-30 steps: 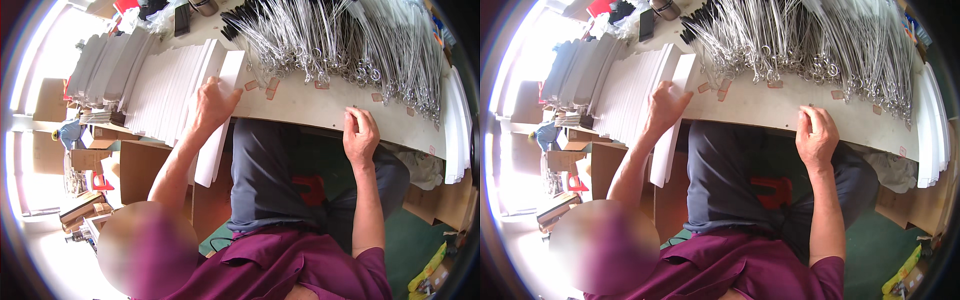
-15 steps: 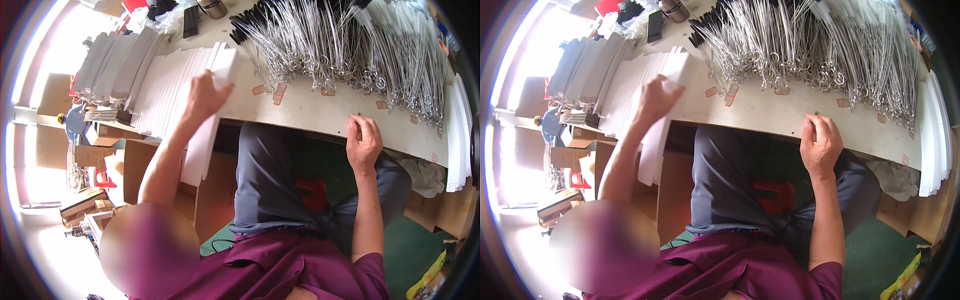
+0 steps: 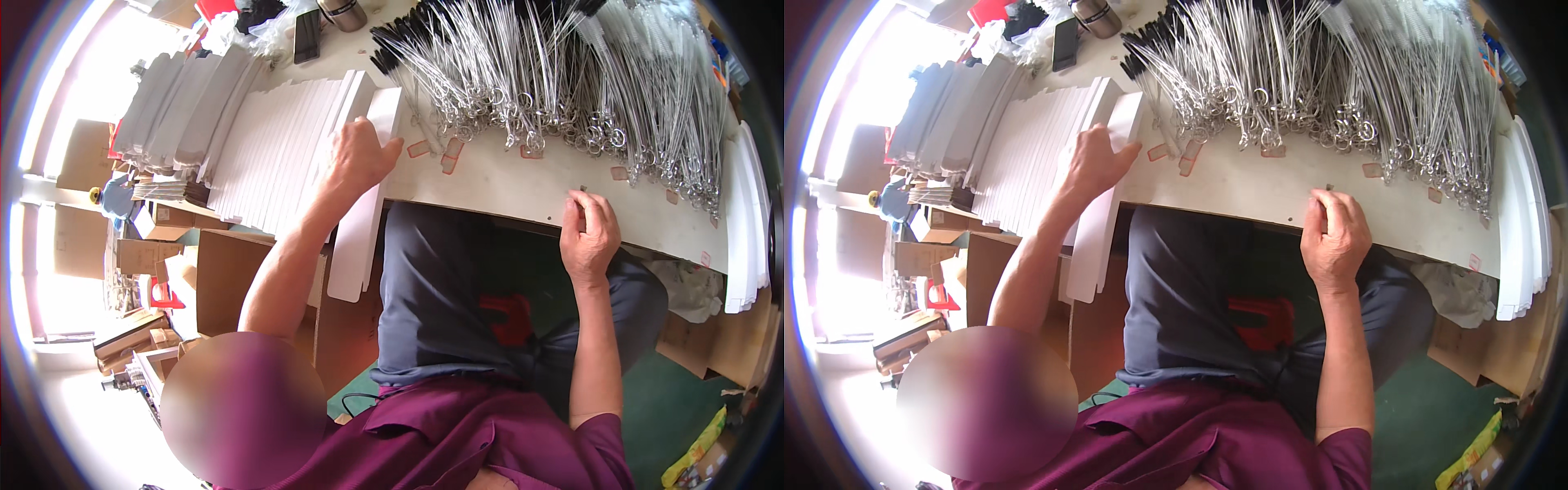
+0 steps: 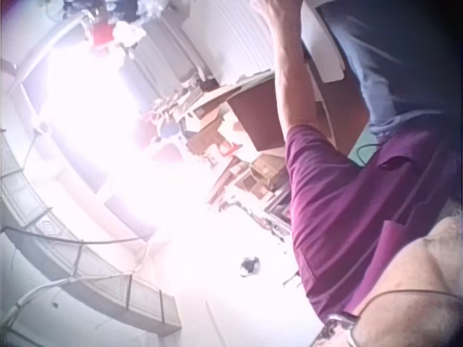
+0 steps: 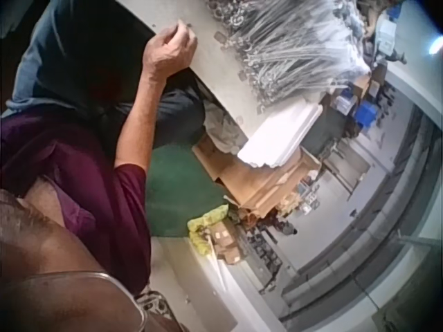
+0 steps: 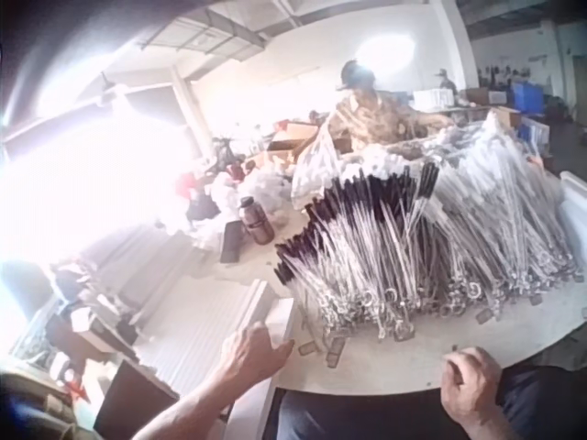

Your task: The recorder is folding small white cardboard boxes and packing bundles of cleaning brushes into them.

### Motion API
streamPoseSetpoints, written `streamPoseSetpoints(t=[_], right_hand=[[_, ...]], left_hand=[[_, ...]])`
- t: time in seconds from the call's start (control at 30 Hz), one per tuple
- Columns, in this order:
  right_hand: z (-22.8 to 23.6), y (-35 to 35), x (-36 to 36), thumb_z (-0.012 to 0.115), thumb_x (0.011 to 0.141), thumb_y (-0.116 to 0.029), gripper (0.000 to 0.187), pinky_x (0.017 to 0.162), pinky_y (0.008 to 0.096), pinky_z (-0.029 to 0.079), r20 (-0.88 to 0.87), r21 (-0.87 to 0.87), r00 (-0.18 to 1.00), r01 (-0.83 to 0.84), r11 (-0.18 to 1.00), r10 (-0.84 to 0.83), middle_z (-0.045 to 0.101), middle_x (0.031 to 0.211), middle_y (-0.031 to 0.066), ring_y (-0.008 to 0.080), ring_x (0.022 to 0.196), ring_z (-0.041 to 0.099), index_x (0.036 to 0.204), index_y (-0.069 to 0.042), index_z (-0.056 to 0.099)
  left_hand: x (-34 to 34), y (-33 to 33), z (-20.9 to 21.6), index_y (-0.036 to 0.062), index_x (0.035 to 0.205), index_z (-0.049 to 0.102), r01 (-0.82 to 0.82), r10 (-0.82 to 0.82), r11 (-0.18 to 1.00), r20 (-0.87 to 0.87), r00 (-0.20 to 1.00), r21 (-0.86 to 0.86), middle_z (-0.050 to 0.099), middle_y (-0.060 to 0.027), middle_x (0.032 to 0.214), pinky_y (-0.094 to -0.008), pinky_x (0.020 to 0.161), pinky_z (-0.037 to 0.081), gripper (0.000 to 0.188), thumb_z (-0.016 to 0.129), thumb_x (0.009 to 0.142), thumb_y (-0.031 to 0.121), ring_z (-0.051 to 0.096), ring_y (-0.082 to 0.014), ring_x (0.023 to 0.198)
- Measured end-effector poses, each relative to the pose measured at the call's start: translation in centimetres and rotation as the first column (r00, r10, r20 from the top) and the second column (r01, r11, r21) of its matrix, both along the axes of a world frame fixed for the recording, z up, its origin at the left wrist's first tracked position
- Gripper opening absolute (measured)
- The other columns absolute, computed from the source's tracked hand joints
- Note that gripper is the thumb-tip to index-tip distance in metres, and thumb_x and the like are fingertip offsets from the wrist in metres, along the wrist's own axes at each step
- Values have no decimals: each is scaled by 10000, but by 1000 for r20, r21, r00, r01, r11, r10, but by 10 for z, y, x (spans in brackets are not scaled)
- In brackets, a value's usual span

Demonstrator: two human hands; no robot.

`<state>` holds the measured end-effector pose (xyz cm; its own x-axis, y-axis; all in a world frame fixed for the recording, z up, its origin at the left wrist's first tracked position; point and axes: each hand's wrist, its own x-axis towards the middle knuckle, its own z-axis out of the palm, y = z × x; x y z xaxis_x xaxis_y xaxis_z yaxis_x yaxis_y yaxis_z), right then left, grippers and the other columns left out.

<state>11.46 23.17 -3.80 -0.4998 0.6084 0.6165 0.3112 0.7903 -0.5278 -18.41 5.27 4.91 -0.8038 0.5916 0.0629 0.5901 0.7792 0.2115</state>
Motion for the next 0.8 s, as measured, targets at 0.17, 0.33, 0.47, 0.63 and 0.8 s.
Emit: streamPoseSetpoints(t=[0.17, 0.33, 0.47, 0.63, 0.8], right_hand=[[-1, 2, 1, 692, 908, -25, 107, 660, 360, 559, -10, 22, 1000, -21, 1000, 22, 691, 922, 74, 242, 750, 678, 1009, -53, 714], [2, -1, 0, 692, 905, -19, 114, 666, 361, 557, 8, -9, 1000, 0, 1000, 0, 692, 926, 76, 246, 764, 677, 1011, -55, 714], [-2, 1, -1, 694, 904, -19, 117, 664, 364, 556, 5, 35, 1000, -4, 999, 3, 691, 925, 74, 244, 764, 675, 1013, -56, 714], [-3, 4, 1, 696, 897, -12, 126, 655, 364, 550, -10, 118, 1000, 14, 993, -13, 691, 928, 71, 250, 764, 674, 1014, -57, 708], [-1, 0, -1, 699, 888, 0, 142, 649, 360, 548, -4, 43, 1000, -11, 999, 11, 690, 935, 76, 252, 764, 675, 1018, -55, 705]], left_hand=[[-8, 11, -8, -98, 1031, 706, -68, 66, 985, -18, 998, -161, 737, -289, 1022, -486, 915, 554, 510, 697, 893, 393, 729, -410, 980], [-17, 25, -20, -64, 965, 698, -42, 23, 976, -88, 996, -213, 752, -244, 1005, -485, 893, 564, 534, 641, 958, 467, 738, -393, 948], [-15, 28, -24, -25, 943, 699, -34, -17, 980, -251, 968, -198, 751, -235, 955, -479, 865, 570, 480, 640, 950, 452, 735, -404, 927], [1, 41, -3, -34, 888, 674, 262, -263, 964, -35, 964, -38, 698, -284, 832, -509, 782, 566, 353, 631, 901, 315, 699, -467, 791], [-21, 48, -19, -39, 801, 660, 243, -243, 965, 14, 970, -98, 688, -283, 812, -491, 746, 555, 277, 671, 835, 235, 687, -464, 765]])
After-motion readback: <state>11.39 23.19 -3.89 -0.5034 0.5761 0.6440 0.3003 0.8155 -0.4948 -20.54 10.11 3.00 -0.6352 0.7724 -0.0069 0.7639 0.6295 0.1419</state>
